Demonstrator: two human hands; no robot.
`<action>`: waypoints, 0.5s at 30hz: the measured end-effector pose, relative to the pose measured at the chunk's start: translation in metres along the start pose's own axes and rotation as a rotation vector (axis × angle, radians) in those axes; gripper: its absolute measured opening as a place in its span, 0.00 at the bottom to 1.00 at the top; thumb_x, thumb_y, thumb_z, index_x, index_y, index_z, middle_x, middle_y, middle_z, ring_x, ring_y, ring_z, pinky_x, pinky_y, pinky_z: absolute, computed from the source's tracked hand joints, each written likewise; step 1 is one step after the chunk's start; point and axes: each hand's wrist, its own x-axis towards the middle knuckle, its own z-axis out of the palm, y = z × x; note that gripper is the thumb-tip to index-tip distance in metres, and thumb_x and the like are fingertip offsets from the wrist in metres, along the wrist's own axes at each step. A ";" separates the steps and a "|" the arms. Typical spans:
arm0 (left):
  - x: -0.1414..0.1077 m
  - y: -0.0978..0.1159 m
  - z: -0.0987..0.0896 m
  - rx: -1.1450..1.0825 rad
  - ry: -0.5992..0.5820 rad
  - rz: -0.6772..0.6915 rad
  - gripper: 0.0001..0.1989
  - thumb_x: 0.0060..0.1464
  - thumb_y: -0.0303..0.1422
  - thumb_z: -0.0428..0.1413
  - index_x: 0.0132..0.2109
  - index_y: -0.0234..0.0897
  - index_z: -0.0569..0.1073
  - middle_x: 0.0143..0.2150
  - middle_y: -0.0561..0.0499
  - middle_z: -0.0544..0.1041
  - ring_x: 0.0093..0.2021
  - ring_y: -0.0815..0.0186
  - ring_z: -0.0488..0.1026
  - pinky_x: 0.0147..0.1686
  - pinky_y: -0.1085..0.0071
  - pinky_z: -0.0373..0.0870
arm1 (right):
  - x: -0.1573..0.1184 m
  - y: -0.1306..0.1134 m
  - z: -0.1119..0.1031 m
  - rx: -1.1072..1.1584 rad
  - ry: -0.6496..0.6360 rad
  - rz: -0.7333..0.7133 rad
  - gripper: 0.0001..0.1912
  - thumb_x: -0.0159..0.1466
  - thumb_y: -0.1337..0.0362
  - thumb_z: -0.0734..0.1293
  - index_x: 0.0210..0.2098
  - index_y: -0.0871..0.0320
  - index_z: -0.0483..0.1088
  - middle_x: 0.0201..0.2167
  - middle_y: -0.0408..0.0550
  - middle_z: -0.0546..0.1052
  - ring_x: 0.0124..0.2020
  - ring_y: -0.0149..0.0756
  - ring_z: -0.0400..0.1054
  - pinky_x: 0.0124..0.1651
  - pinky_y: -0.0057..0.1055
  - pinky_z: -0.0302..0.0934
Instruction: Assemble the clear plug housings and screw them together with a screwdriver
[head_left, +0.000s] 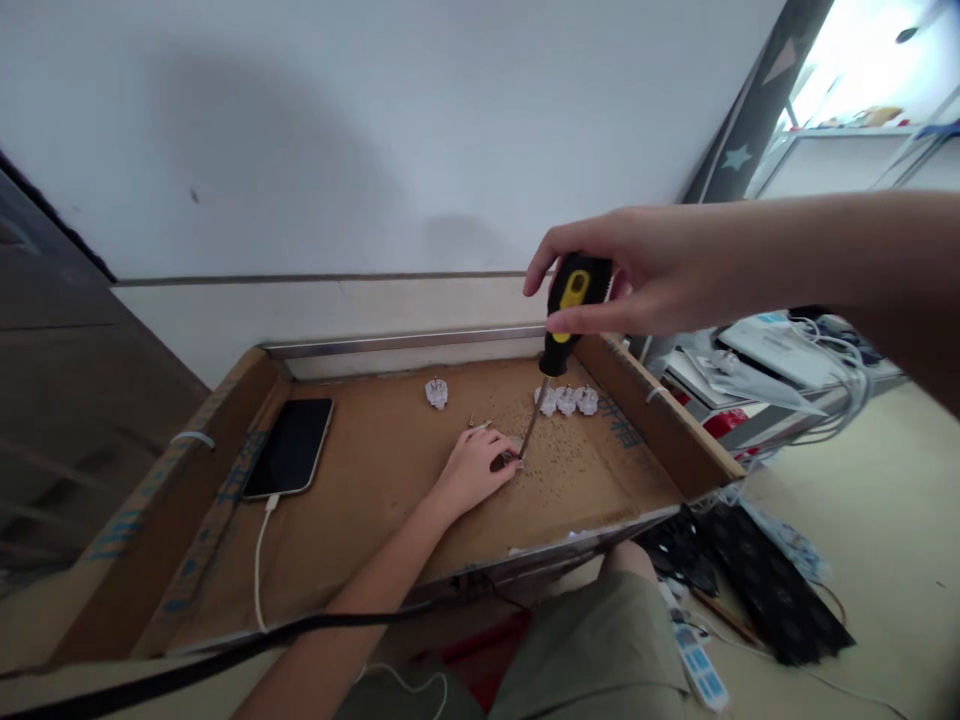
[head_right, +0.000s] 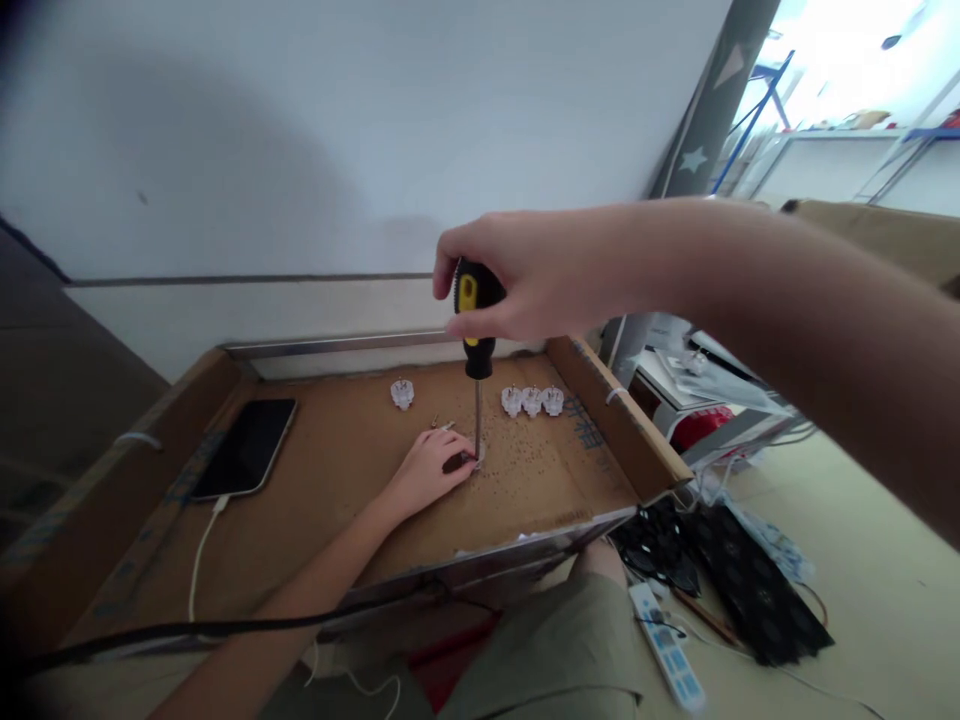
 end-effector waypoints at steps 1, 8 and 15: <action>0.000 0.000 0.000 -0.003 0.000 -0.003 0.04 0.55 0.34 0.54 0.38 0.41 0.72 0.42 0.54 0.75 0.47 0.65 0.68 0.52 0.65 0.55 | -0.001 -0.002 0.002 -0.019 0.060 0.019 0.19 0.56 0.48 0.66 0.39 0.55 0.69 0.18 0.39 0.66 0.14 0.20 0.53 0.17 0.23 0.40; 0.001 0.000 0.002 -0.003 0.010 -0.007 0.04 0.55 0.34 0.54 0.37 0.41 0.72 0.42 0.55 0.75 0.46 0.65 0.68 0.51 0.65 0.55 | -0.004 -0.022 0.016 -0.231 0.416 0.102 0.18 0.48 0.53 0.74 0.24 0.59 0.65 0.18 0.43 0.61 0.21 0.24 0.51 0.24 0.26 0.37; 0.000 -0.001 0.001 -0.030 0.010 -0.015 0.04 0.53 0.34 0.56 0.37 0.42 0.72 0.42 0.55 0.76 0.46 0.64 0.69 0.51 0.64 0.55 | -0.007 -0.009 0.007 0.097 0.161 0.073 0.15 0.47 0.52 0.73 0.28 0.56 0.73 0.19 0.42 0.66 0.19 0.23 0.52 0.24 0.25 0.40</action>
